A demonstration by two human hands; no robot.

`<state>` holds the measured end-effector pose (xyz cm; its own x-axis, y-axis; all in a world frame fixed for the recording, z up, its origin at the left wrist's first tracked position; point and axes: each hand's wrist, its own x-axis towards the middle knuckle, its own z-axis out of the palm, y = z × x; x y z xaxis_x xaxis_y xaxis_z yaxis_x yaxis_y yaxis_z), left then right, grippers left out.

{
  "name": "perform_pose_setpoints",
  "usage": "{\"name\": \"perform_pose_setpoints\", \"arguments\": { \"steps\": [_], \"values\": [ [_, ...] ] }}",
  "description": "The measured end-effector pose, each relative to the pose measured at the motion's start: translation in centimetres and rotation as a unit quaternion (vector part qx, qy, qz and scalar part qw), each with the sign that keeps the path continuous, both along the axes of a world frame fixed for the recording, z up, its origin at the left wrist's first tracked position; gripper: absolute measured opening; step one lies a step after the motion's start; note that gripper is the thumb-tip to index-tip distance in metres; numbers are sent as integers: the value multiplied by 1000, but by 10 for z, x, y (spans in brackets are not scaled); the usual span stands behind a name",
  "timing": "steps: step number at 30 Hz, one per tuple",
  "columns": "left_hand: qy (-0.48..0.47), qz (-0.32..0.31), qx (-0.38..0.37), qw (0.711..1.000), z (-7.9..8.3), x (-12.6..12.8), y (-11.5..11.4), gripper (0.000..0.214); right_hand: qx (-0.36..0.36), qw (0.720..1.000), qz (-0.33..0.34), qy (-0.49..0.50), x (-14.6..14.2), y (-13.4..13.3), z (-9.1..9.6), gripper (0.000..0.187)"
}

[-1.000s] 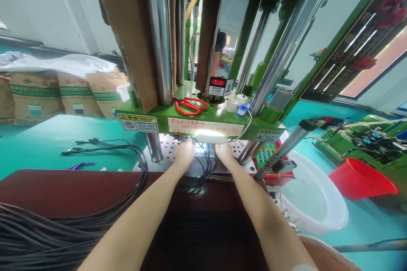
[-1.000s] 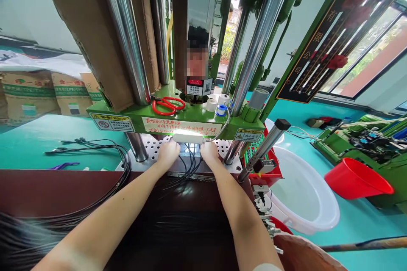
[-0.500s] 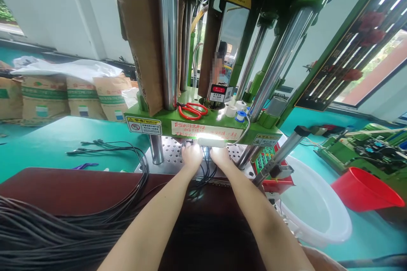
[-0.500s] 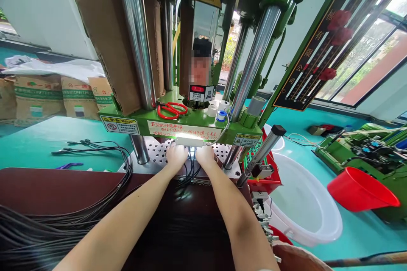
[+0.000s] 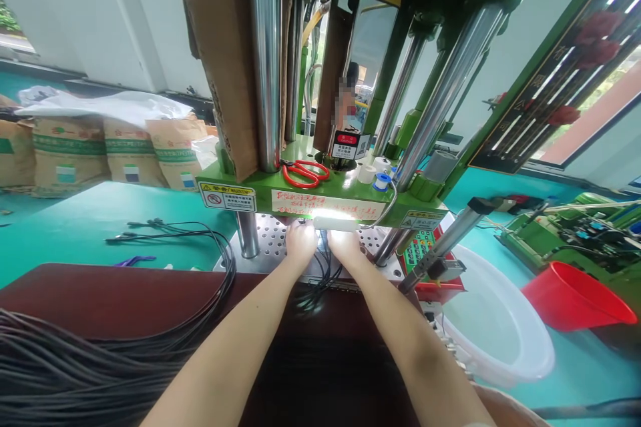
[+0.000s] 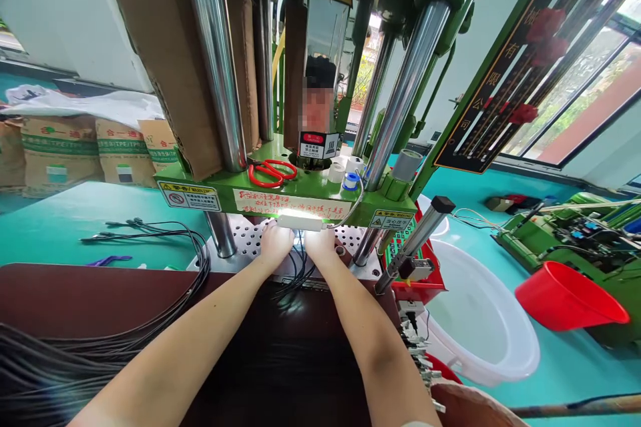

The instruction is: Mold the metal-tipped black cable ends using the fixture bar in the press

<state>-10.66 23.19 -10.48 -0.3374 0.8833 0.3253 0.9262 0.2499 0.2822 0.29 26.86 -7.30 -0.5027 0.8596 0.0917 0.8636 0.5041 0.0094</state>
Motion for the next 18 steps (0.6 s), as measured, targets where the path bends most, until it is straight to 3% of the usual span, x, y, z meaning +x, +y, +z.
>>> {"name": "perform_pose_setpoints", "arguments": {
  "steps": [11, 18],
  "values": [
    [3, -24, 9, 1000, -5, -4, -1, 30, 63, 998, -6, 11, -14, -1, -7, 29],
    [-15, -24, 9, 1000, -3, -5, -2, 28, 77, 997, 22, -19, -18, -6, 1, 30]
  ]
}}
